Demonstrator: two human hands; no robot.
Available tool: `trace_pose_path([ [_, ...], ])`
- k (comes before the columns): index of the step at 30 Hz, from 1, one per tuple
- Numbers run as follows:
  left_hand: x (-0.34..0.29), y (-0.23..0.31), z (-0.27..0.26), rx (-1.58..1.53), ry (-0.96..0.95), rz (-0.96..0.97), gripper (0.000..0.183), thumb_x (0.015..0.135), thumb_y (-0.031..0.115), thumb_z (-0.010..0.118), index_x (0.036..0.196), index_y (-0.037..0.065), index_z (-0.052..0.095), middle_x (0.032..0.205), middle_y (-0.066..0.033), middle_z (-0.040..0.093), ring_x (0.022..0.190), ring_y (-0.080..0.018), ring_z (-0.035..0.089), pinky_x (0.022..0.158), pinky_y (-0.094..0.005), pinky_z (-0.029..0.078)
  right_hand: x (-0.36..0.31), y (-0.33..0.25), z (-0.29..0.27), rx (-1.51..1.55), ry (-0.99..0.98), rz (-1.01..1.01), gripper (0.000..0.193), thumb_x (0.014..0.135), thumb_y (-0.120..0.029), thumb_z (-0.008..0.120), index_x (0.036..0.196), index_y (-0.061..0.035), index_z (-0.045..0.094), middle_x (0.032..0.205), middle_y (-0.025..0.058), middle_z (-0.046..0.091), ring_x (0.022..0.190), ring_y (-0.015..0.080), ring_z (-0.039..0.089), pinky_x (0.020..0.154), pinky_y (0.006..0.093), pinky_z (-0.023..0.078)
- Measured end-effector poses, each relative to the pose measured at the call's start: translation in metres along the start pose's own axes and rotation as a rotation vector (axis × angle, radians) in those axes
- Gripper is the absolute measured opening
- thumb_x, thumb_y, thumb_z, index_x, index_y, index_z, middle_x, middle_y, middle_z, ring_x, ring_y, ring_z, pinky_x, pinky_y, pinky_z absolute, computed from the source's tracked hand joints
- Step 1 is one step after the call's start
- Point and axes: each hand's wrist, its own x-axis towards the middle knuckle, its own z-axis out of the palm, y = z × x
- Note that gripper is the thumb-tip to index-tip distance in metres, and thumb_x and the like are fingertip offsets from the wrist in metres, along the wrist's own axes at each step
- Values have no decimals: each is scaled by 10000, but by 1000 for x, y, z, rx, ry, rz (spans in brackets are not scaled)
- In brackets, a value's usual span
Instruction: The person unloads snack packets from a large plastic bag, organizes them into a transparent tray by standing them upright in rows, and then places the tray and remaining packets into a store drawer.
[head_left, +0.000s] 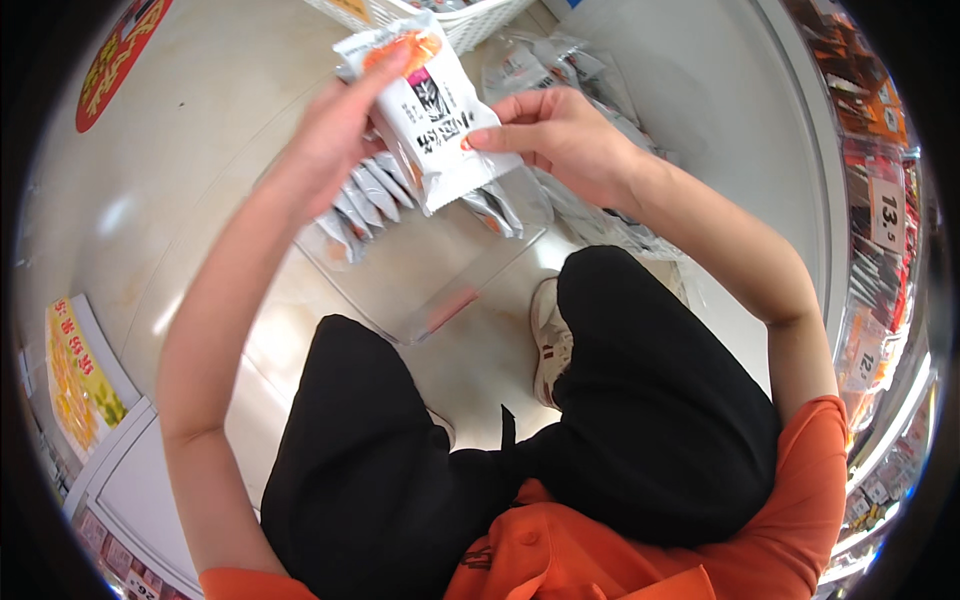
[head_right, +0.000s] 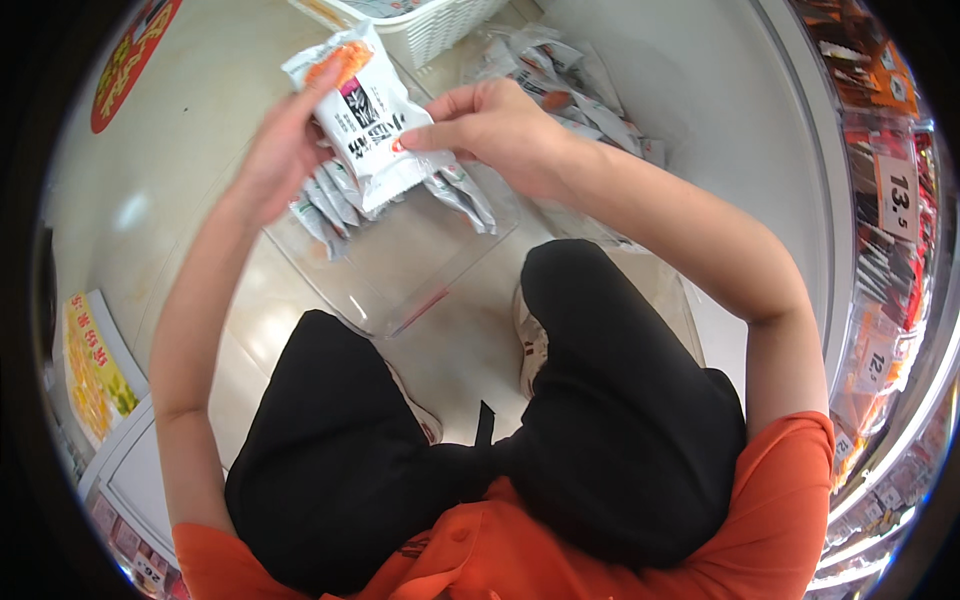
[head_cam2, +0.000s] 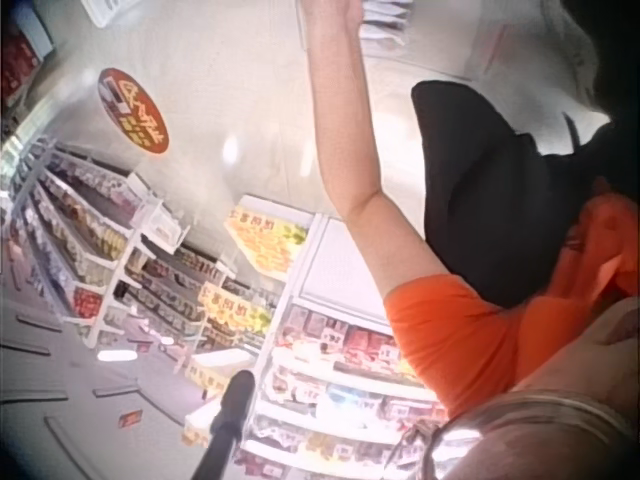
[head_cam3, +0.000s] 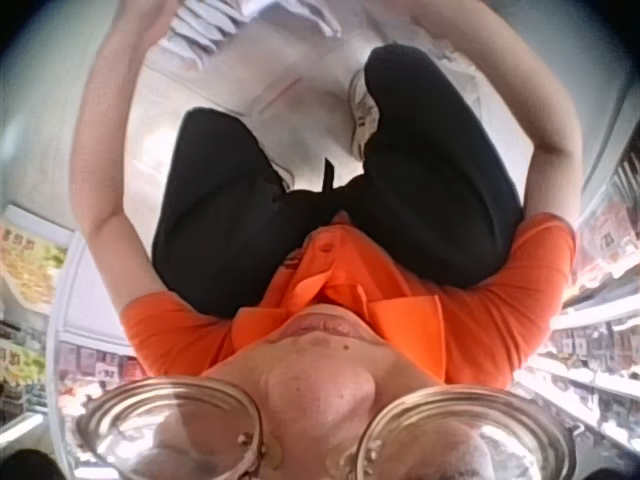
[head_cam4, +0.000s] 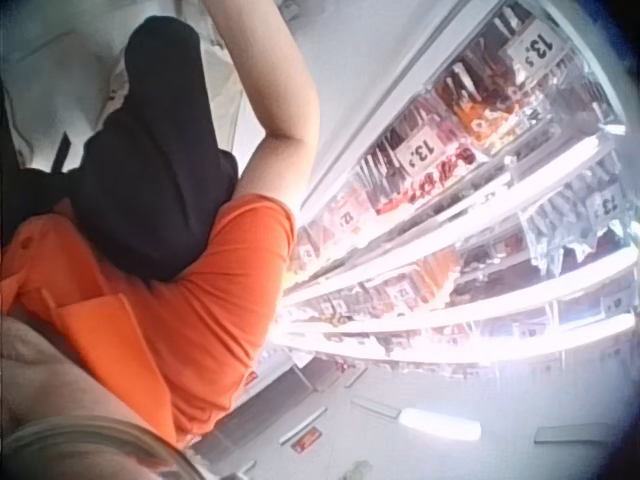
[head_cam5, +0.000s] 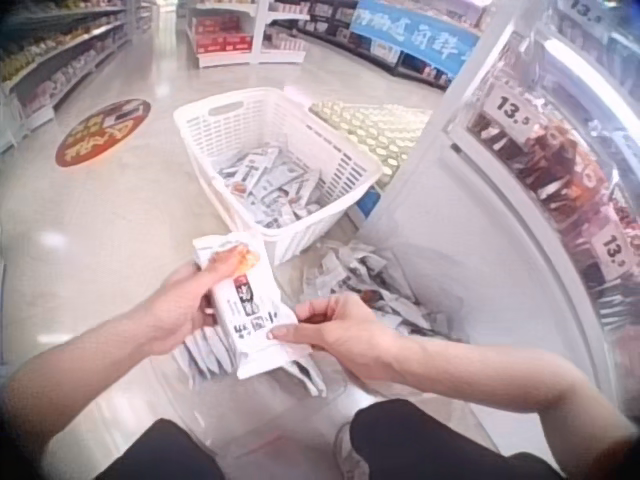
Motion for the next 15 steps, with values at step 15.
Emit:
trace_pose_path([
  [15, -45, 31, -10, 791, -88, 531, 609, 874, 388, 619, 1324, 25, 428, 1219, -111, 541, 1145, -193, 507, 944, -354, 423, -4, 5, -12, -265, 204, -60, 186, 759, -172, 762, 874, -33, 715, 793, -4, 661, 645, 34, 487, 541, 220, 335],
])
